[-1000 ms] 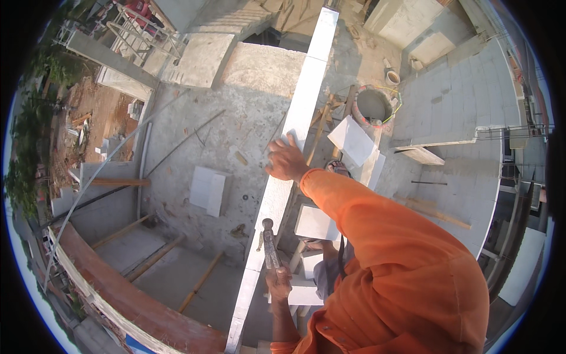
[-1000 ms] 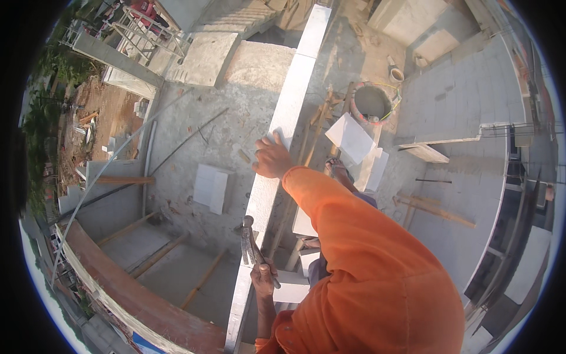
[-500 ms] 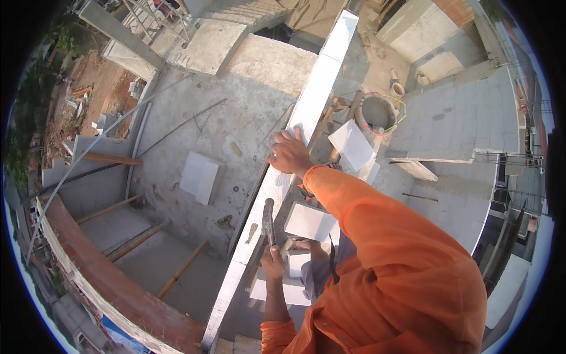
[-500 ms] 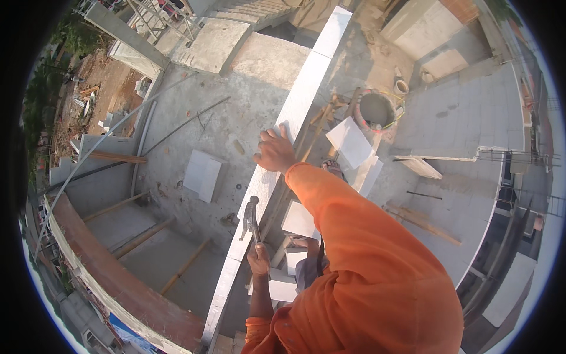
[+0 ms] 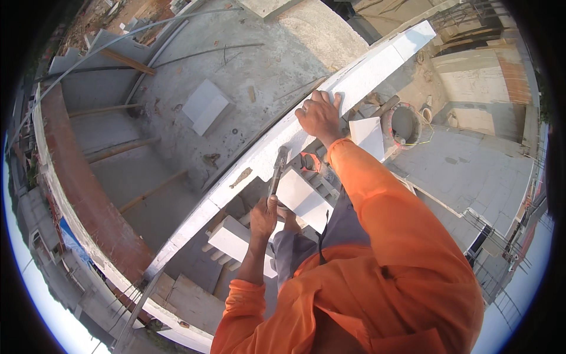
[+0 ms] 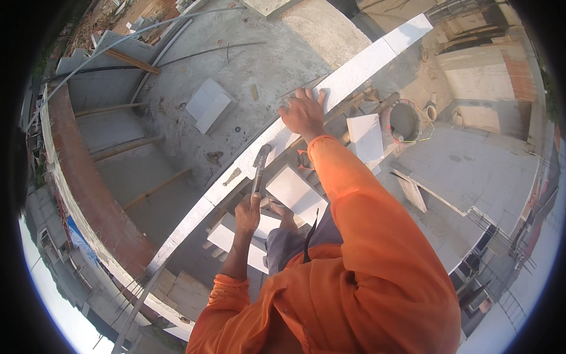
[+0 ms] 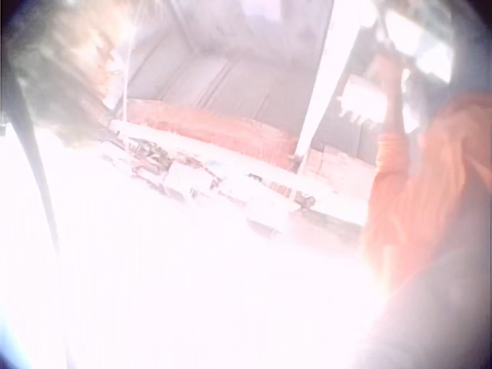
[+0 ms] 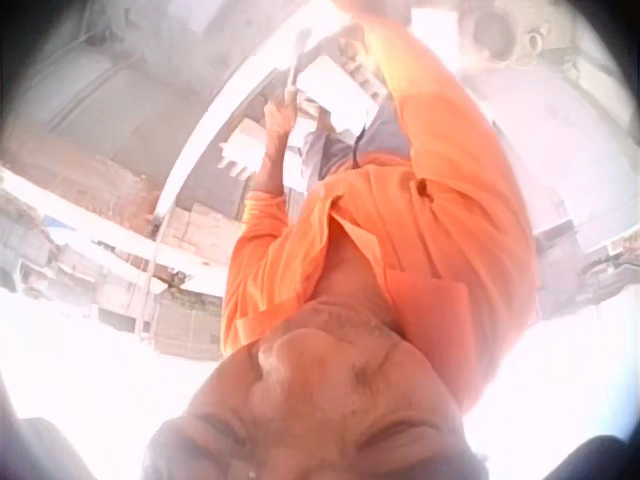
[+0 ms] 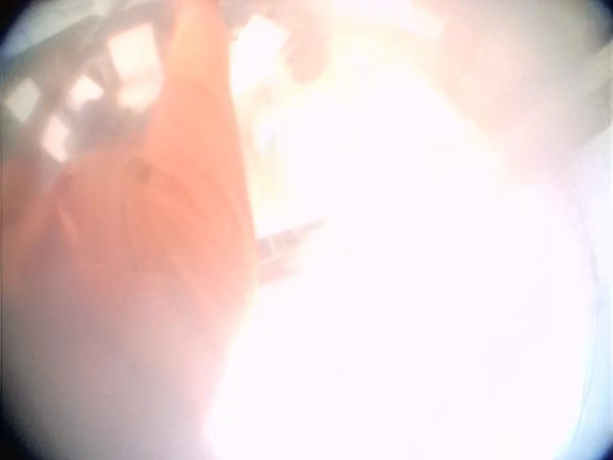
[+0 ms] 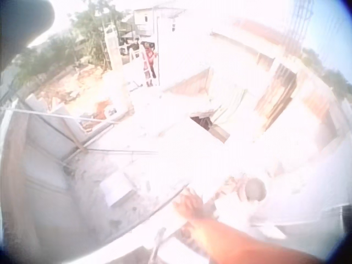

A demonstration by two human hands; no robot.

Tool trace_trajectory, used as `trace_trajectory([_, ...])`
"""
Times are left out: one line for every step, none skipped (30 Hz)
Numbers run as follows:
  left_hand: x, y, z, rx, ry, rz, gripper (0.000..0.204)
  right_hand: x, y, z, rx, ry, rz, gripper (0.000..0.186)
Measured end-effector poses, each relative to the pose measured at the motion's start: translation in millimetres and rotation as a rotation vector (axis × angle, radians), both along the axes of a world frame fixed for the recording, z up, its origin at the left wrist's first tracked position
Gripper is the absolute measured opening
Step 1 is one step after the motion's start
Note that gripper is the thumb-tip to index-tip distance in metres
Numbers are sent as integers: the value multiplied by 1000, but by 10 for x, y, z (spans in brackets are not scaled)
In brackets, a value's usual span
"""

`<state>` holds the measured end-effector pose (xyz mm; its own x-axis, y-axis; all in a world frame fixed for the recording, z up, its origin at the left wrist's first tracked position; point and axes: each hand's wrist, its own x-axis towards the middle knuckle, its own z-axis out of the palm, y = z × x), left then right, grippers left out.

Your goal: The person spreads mortar along the top of a wall with a trowel, positions white blocks on the mortar, and taps the blocks with a hammer to level them.

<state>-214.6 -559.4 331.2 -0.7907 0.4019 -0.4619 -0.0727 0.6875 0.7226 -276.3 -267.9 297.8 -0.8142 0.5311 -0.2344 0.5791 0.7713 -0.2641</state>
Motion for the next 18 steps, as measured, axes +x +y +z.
trace_trajectory([74, -4, 92, -16, -47, 41, 64, 21, -20, -13, -11, -32, 5, 35])
trace_trajectory([108, -70, 75, 27, -140, 95, 62, -1, -47, -9, -26, -51, 21, 36])
trace_trajectory([208, -177, 141, 77, -277, 233, 59, -10, -84, -14, -41, -71, 39, 37])
trace_trajectory([281, -196, 244, 153, -409, 360, 57, -18, -34, -11, -21, -69, 39, 38])
trace_trajectory([388, -249, 333, 226, -547, 489, 55, 23, -18, -12, -10, -75, 40, 38])
trace_trajectory([479, -321, 366, 251, -538, 616, 51, 58, -5, -16, 3, -81, 41, 39])
trace_trajectory([531, -401, 388, 281, -522, 743, 48, 49, 1, 5, 9, -89, 42, 39])
trace_trajectory([590, -464, 376, 283, -519, 906, 47, 52, -7, -5, 11, -99, 49, 39])
trace_trajectory([629, -476, 320, 406, -502, 1061, 48, 60, -5, -18, 15, -111, 53, 39])
trace_trajectory([625, -455, 272, 514, -566, 1207, 49, 53, 4, -12, 21, -156, 68, 41])
trace_trajectory([585, -437, 204, 624, -623, 1348, 49, 46, -21, -10, 22, -149, 83, 41])
trace_trajectory([573, -459, 15, 761, -611, 1472, 49, 28, -103, -2, 16, -139, 101, 41])
trace_trajectory([569, -418, -105, 823, -671, 1510, 49, 30, -161, 6, 14, -135, 112, 42])
trace_trajectory([563, -377, -225, 881, -733, 1550, 49, 12, -226, 28, 16, -154, 120, 43])
trace_trajectory([581, -235, -276, 864, -875, 1493, 49, 21, -242, 10, 26, -143, 120, 43])
trace_trajectory([627, -164, -313, 780, -929, 1358, 49, 41, -209, -8, 43, -132, 113, 43])
trace_trajectory([649, -119, -338, 691, -974, 1217, 49, 53, -193, -26, 57, -121, 102, 43])
trace_trajectory([642, -104, -350, 598, -1013, 1069, 49, 60, -188, -44, 50, -121, 105, 43])
